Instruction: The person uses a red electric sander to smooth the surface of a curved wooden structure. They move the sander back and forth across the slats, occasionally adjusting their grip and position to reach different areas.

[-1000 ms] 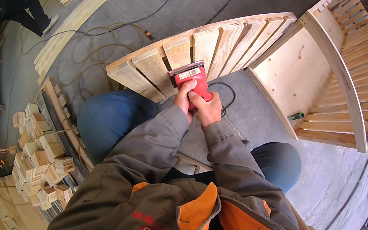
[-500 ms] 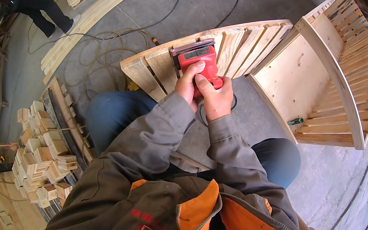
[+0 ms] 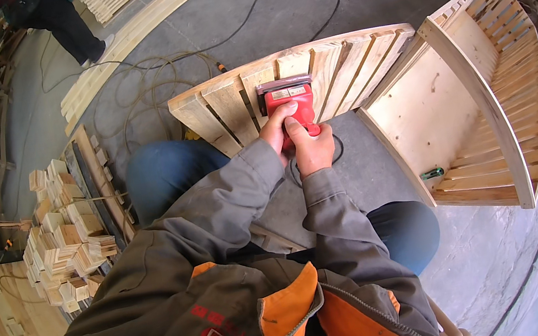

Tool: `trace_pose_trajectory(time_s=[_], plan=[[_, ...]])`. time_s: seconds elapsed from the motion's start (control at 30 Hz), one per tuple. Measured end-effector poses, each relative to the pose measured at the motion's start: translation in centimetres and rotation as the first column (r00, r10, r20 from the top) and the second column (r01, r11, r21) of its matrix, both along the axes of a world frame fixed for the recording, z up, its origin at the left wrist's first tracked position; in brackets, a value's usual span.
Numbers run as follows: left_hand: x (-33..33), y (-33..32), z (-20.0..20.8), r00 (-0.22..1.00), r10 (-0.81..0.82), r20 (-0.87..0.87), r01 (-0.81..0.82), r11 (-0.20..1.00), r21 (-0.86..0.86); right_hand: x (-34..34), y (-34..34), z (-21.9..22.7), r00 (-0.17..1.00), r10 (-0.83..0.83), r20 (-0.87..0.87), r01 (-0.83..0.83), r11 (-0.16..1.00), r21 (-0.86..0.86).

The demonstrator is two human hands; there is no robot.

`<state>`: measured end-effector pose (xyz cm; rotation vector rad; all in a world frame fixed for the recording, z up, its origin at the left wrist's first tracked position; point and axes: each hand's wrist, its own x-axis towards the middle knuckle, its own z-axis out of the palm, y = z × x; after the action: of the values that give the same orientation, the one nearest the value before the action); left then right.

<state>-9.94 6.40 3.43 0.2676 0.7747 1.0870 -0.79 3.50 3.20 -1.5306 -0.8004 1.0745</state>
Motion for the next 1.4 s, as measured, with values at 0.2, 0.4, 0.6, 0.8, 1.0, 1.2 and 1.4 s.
trace_pose_trajectory(time_s=[0.2,0.4,0.6,0.8,1.0,1.2,1.4], plan=[[0.4,-0.4,1.8,0.997,0.061,0.039,-0.063,0.996,0.068,-0.1,-0.2,2.2,0.999,0.022,0.041,-0.022,1.000,0.016],[-1.1,-0.5,3.5,0.996,0.086,0.024,-0.088,0.994,0.064,-1.0,-0.8,6.4,0.996,0.073,0.055,-0.078,0.993,0.089],[-1.5,-0.1,1.3,0.996,0.062,0.060,-0.069,0.991,0.117,-1.4,-0.9,4.9,0.995,0.071,0.077,-0.077,0.994,0.076],[-1.4,-0.4,-0.5,0.996,0.062,0.062,-0.064,0.997,0.031,-1.1,-0.9,3.2,0.984,0.108,0.144,-0.105,0.994,-0.028],[-1.6,-0.9,0.4,0.992,0.088,0.089,-0.094,0.993,0.066,-0.7,-0.9,1.7,0.989,0.133,0.063,-0.140,0.981,0.133],[-2.1,-1.6,4.3,0.991,0.128,0.033,-0.131,0.989,0.074,-0.6,-1.3,1.6,0.980,0.188,-0.067,-0.165,0.951,0.262],[-1.9,-1.7,4.1,0.988,0.154,0.001,-0.153,0.983,0.099,-1.0,-1.6,0.1,0.968,0.202,-0.147,-0.157,0.949,0.274]])
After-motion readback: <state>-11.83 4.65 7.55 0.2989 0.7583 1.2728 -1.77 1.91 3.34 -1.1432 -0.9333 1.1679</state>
